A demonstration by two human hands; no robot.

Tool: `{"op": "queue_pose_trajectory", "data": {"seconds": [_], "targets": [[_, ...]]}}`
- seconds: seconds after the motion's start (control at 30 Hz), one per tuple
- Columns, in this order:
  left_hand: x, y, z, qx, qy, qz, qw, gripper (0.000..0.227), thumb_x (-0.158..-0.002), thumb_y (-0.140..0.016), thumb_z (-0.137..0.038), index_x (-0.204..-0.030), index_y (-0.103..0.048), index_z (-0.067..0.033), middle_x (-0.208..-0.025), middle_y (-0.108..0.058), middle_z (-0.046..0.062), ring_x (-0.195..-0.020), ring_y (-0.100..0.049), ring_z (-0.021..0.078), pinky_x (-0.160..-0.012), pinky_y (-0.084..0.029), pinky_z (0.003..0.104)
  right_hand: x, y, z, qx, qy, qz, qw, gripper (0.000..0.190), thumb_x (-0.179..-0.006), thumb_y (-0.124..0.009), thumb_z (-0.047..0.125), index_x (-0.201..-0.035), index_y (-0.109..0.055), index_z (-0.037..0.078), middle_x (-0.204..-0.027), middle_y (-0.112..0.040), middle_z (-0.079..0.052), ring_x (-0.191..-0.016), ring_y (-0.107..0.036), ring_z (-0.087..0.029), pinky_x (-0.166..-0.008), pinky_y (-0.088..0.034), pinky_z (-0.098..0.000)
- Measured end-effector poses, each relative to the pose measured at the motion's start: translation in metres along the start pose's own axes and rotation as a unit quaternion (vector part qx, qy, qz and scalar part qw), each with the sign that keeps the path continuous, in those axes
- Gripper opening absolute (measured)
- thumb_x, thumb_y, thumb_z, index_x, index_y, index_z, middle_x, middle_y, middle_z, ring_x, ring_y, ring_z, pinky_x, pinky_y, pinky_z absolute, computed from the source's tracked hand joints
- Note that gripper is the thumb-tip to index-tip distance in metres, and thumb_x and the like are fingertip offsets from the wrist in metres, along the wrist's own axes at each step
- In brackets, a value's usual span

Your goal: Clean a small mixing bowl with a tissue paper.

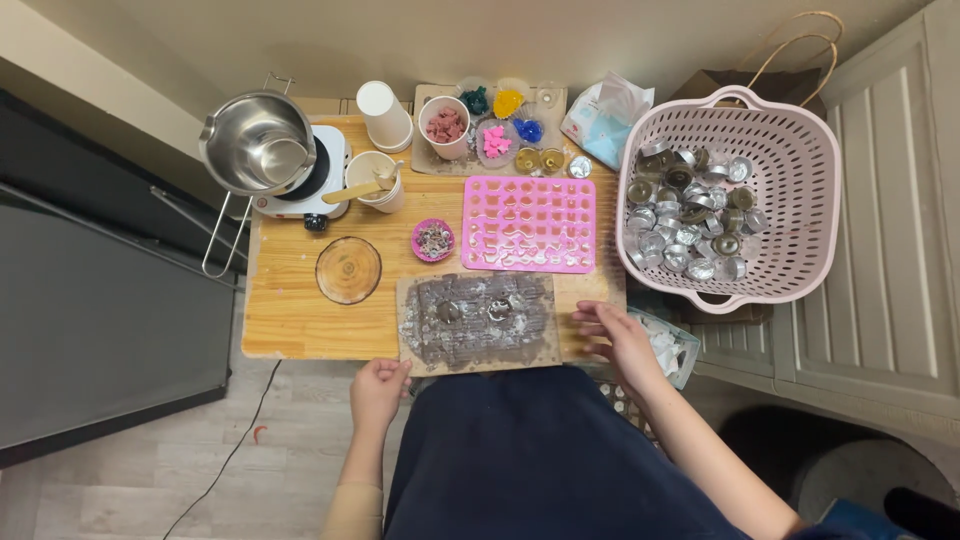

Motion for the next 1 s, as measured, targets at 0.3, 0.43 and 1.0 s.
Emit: {"op": "queue_pose_trajectory", "data": {"seconds": [0.3,0.43,1.0], "targets": [[0.023,0.024,-0.027,-0.098,-0.017,-0.052,0.994,0.031,-0.085,-0.081,-0.033,-0.091,-0.071,-0.0049,-0.068,-0.072,0.007,-0.055,-0.066,0.0169,-0.055,-0.051,0.033,-0.079,0.059,-0.012,0.172,0.079,-0.169,0.967,0.045,-0.099,-0.06,0.022,-0.14,-0.055,0.003,-0.115,-0.068,-0.01,-0.087,-0.067,-0.015,-0.068,-0.052,-0.0285],[0.019,0.022,-0.073,-0.133,-0.11,-0.099,0.98,0.03,-0.088,-0.077,-0.037,-0.094,-0.07,-0.0083,-0.065,-0.068,0.007,-0.057,-0.065,0.0196,-0.057,-0.05,0.036,-0.095,0.063,-0.005,0.165,0.106,-0.201,0.96,0.043,-0.1,-0.063,0.022,-0.135,-0.059,-0.003,-0.109,-0.072,-0.008,-0.077,-0.068,-0.016,-0.068,-0.054,-0.0254],[-0.023,-0.116,-0.191,-0.208,-0.167,0.078,0.961,0.034,-0.089,-0.071,-0.042,-0.104,-0.073,-0.0116,-0.076,-0.075,0.008,-0.079,-0.073,0.0289,-0.07,-0.056,0.043,-0.102,0.058,-0.01,0.006,0.087,-0.244,0.966,0.019,-0.097,-0.072,0.015,-0.092,-0.068,-0.004,-0.084,-0.073,-0.012,-0.06,-0.066,-0.014,-0.052,-0.052,-0.0242]]}}
Point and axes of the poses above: each hand's wrist, its own x-axis away from the middle knuckle, its own y-axis out of the back of the hand, z = x × y, the point moved 9 cm from there along -x, towards the middle knuckle
